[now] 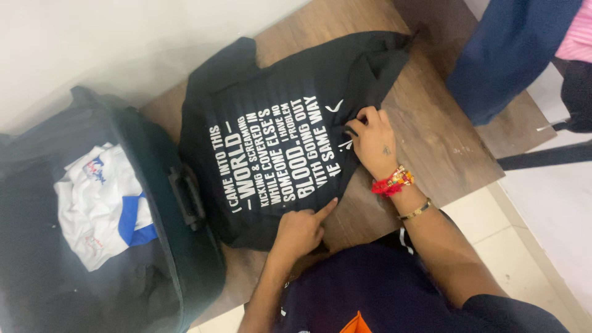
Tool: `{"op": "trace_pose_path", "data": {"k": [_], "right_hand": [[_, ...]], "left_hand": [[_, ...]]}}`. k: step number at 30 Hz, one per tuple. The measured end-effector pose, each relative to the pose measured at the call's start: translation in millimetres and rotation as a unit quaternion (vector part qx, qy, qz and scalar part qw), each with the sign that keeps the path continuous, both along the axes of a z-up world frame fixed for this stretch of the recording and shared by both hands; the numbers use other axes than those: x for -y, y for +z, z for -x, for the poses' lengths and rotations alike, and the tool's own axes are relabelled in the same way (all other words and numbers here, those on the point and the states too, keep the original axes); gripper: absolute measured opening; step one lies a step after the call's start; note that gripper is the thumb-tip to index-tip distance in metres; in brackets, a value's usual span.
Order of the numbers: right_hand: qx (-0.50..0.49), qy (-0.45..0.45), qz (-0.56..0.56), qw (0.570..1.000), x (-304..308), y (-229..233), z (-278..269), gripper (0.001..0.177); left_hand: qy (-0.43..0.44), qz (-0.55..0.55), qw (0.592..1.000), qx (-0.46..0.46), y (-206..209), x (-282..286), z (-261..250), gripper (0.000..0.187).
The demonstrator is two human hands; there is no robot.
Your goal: The person folds white and black shirts on a wooden table by hand and places them inside an open suitcase.
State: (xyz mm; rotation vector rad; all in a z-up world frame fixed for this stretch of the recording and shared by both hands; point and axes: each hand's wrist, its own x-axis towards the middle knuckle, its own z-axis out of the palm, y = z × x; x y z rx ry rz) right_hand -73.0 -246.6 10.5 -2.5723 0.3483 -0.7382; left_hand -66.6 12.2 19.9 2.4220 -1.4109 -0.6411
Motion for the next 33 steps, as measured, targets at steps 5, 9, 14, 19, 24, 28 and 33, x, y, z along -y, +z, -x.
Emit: {"op": "trace_pose_path", "data": {"k": [5, 9, 14, 19, 24, 28, 33], "right_hand": [[0.094, 0.088, -0.076, 0.989, 18, -56, -70, 0.024], [0.073, 0.296, -0.190, 0.933, 24, -62, -124, 0.020], [0.087, 0.137, -0.293, 0.942, 36, -55, -120, 0.026], [0.069, -0.242, -0.184, 0.950, 103, -62, 21, 0.041], [0.129, -0.197, -0.249, 0.939, 117, -70, 148, 0.038], [-0.151, -0.370, -0.075, 0.914, 89, -34, 171, 0.053], [-0.136, -0.391, 0.072, 0.907, 36, 42, 134, 0.076]], "left_hand": [[0.075, 0.046, 0.996, 0.023, -18, -4, 5, 0.078], [0.177, 0.104, 0.971, 0.125, -41, 12, -5, 0.070], [0.169, 0.119, 0.966, 0.154, -41, 11, -14, 0.068], [0.006, 0.053, 0.999, -0.005, -5, -12, -12, 0.071], [-0.045, 0.026, 0.989, -0.141, 29, -11, -3, 0.063], [-0.054, -0.002, 0.978, -0.201, 38, -6, -12, 0.048], [0.114, 0.144, 0.983, 0.024, 25, -5, -22, 0.041]]}}
